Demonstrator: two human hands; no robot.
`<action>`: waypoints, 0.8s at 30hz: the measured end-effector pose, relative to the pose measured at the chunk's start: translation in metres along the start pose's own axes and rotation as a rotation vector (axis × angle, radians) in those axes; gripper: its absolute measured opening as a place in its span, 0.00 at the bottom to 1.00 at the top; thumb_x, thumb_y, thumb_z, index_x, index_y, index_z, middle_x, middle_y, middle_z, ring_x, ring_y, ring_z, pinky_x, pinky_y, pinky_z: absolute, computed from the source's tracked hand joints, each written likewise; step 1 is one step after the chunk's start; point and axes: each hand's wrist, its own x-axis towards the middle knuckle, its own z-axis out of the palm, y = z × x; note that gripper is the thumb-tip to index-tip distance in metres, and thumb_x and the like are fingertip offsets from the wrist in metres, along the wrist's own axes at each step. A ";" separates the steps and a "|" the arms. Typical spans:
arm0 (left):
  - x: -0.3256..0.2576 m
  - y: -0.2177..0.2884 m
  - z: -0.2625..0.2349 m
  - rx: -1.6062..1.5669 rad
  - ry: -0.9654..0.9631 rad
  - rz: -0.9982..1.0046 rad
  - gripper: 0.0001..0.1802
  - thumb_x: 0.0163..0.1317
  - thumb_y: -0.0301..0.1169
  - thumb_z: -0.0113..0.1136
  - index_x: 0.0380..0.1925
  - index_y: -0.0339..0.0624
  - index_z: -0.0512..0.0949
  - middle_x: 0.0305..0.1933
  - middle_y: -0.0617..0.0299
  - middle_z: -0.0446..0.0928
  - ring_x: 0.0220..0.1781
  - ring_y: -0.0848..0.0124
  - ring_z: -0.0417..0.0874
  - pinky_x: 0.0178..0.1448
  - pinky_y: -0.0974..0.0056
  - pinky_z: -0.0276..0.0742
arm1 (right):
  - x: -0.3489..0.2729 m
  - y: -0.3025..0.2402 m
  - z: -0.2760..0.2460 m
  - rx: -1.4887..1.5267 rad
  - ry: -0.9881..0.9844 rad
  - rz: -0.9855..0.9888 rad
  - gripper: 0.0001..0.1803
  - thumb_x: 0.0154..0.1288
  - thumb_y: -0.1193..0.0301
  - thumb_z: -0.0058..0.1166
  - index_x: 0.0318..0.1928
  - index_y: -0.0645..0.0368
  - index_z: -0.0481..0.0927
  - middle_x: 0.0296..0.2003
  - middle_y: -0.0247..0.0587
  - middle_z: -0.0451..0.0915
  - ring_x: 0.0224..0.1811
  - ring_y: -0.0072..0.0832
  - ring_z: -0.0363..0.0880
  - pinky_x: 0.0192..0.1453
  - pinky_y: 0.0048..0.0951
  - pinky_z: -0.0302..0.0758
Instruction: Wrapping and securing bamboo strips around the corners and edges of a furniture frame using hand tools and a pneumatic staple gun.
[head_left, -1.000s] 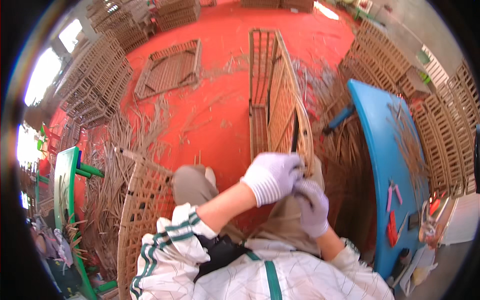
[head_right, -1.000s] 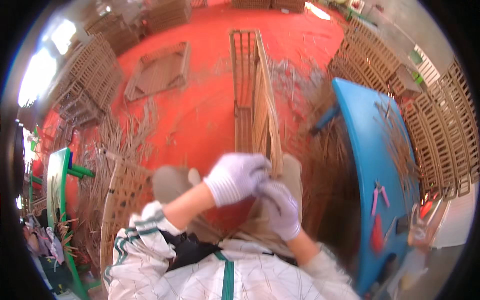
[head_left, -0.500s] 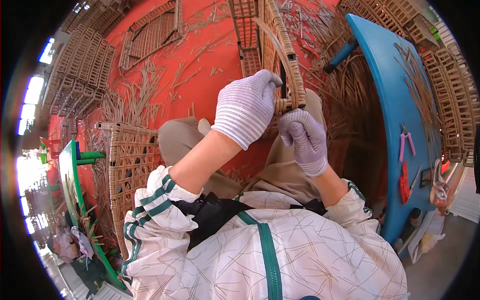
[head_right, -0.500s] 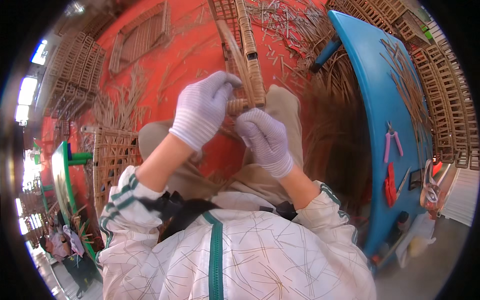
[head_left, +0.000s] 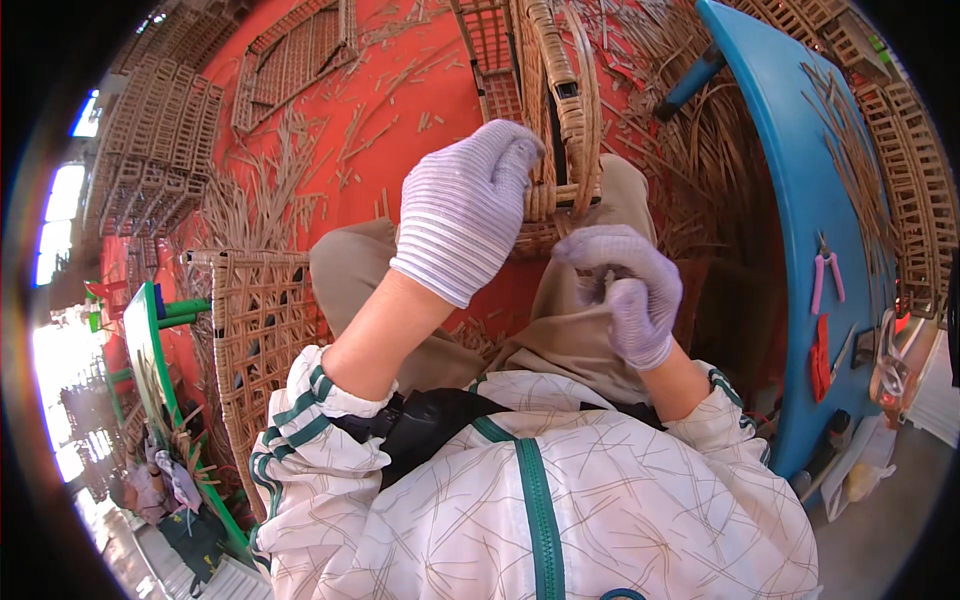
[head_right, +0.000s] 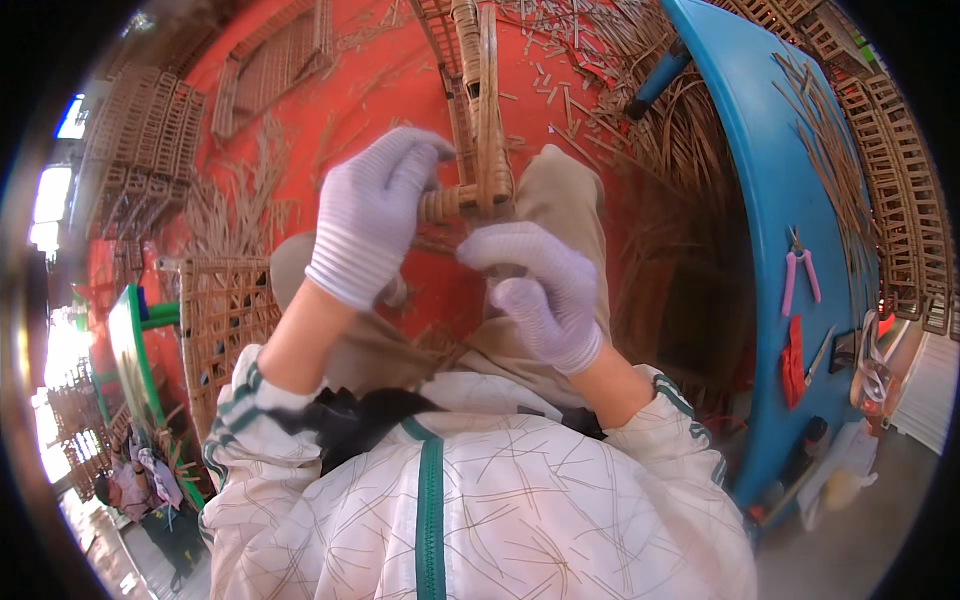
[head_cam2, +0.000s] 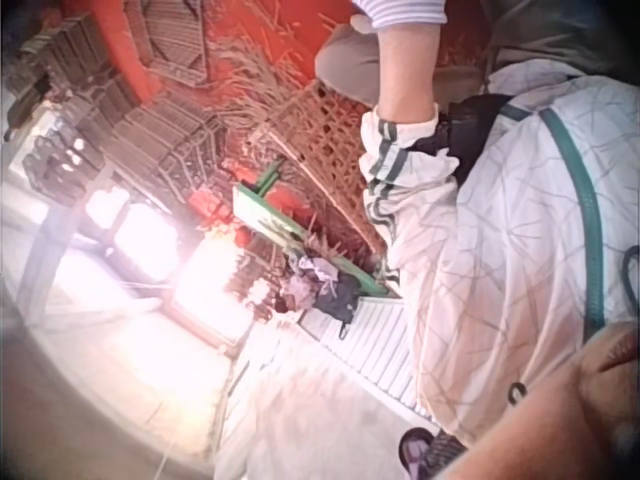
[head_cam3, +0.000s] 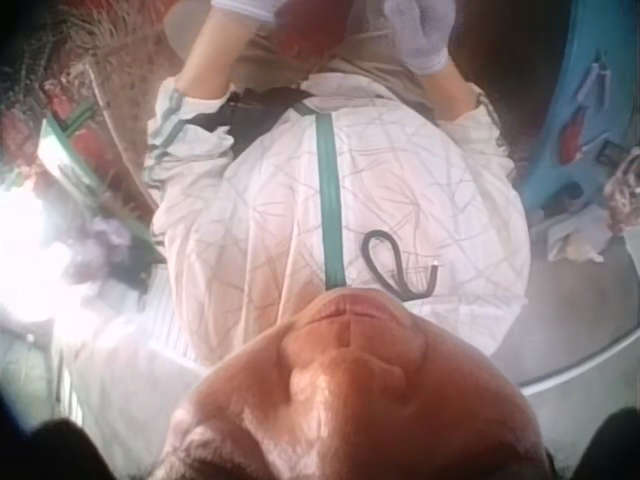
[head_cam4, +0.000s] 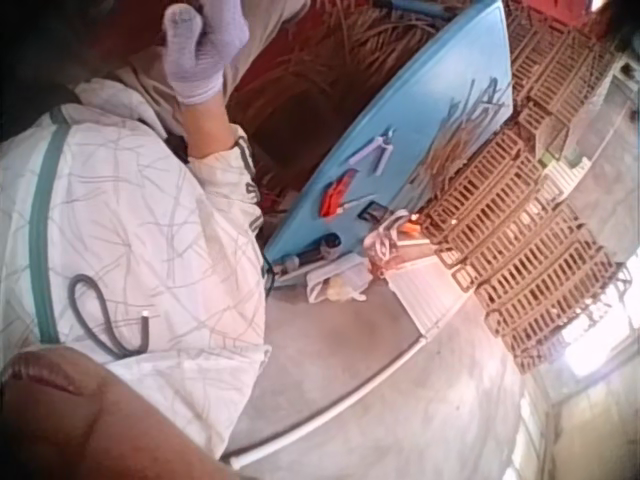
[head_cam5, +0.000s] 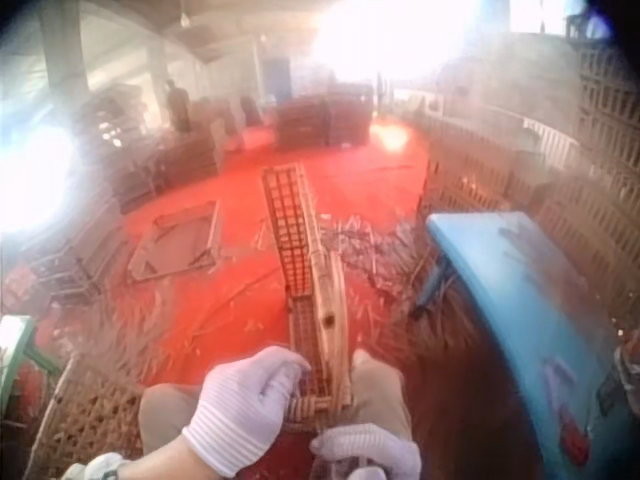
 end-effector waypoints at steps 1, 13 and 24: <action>0.001 0.000 -0.002 -0.066 -0.028 -0.027 0.10 0.70 0.27 0.52 0.40 0.39 0.84 0.29 0.56 0.81 0.30 0.72 0.82 0.37 0.65 0.77 | -0.002 0.000 -0.004 -0.003 -0.001 0.001 0.15 0.76 0.70 0.44 0.40 0.69 0.81 0.34 0.46 0.82 0.23 0.19 0.73 0.29 0.21 0.69; 0.002 -0.003 -0.007 -0.288 -0.101 -0.139 0.12 0.71 0.28 0.49 0.41 0.34 0.82 0.31 0.60 0.81 0.35 0.75 0.82 0.42 0.68 0.78 | 0.021 -0.021 0.008 0.137 0.057 0.890 0.13 0.70 0.65 0.58 0.36 0.63 0.81 0.23 0.33 0.79 0.17 0.15 0.71 0.21 0.18 0.65; 0.002 -0.002 -0.006 -0.112 -0.077 -0.026 0.15 0.71 0.34 0.52 0.39 0.33 0.84 0.32 0.57 0.84 0.35 0.73 0.83 0.44 0.66 0.80 | 0.010 -0.031 0.010 0.104 0.058 0.924 0.14 0.73 0.63 0.55 0.33 0.61 0.80 0.19 0.33 0.76 0.15 0.15 0.68 0.19 0.19 0.61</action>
